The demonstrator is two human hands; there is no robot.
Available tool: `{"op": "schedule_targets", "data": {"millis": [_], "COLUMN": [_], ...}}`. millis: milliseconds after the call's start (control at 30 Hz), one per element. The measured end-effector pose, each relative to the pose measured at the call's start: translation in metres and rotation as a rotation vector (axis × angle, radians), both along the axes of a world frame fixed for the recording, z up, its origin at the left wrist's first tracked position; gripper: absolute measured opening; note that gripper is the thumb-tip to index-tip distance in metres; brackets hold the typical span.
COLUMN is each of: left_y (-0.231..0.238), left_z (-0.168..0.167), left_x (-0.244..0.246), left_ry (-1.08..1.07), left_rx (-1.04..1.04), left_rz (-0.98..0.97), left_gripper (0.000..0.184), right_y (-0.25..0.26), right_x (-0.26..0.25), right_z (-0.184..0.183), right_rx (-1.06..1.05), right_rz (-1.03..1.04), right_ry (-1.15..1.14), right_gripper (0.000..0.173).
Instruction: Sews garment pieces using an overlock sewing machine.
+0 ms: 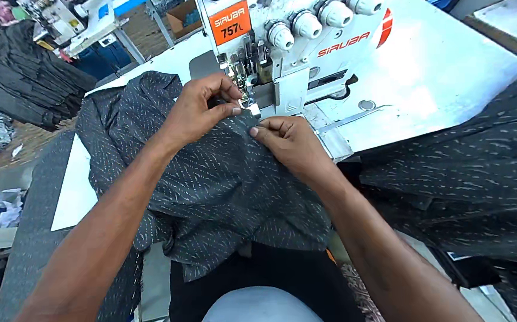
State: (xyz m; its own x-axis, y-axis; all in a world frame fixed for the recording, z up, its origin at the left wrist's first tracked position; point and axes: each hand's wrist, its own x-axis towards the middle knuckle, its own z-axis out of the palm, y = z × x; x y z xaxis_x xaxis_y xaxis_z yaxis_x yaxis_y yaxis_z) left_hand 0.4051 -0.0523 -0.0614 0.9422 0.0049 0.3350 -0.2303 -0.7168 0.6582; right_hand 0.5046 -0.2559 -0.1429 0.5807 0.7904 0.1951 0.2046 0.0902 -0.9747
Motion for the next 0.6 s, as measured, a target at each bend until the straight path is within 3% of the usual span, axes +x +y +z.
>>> {"op": "schedule_targets", "data": {"millis": [100,200,267,333,400,500,600], "left_y": [-0.026,-0.037,-0.032,-0.028,-0.032,-0.028,-0.001], "left_z": [0.007,-0.003,-0.008,-0.009,-0.006,0.009,0.003], "left_x": [-0.035,-0.068,-0.076,-0.079,-0.073,-0.041,-0.001], "left_ry": [-0.257,-0.456,-0.512,-0.513,-0.463,-0.238,-0.068], "left_rx": [0.510,0.852,0.928,0.867,0.667,0.314,0.065], "left_rz": [-0.067,-0.231,-0.231,-0.169,-0.052,0.158,0.149], "left_gripper": [0.013,0.016,0.017,0.016,0.012,0.012,0.011], "right_y": [-0.001,0.001,0.004,0.006,0.004,-0.007,-0.004], "right_x": [-0.007,-0.010,-0.012,-0.015,-0.019,-0.020,-0.007], "right_z": [-0.001,-0.009,-0.012,-0.014,-0.012,0.002,0.002], "right_rx": [0.024,0.171,0.223,0.243,0.228,0.143,0.015], "right_rz": [-0.266,-0.243,-0.216,-0.217,-0.193,-0.005,0.074], "right_ry": [-0.483,-0.539,-0.540,-0.542,-0.480,-0.108,0.120], "right_gripper": [0.017,0.019,0.019,0.019,0.017,0.011,0.015]}}
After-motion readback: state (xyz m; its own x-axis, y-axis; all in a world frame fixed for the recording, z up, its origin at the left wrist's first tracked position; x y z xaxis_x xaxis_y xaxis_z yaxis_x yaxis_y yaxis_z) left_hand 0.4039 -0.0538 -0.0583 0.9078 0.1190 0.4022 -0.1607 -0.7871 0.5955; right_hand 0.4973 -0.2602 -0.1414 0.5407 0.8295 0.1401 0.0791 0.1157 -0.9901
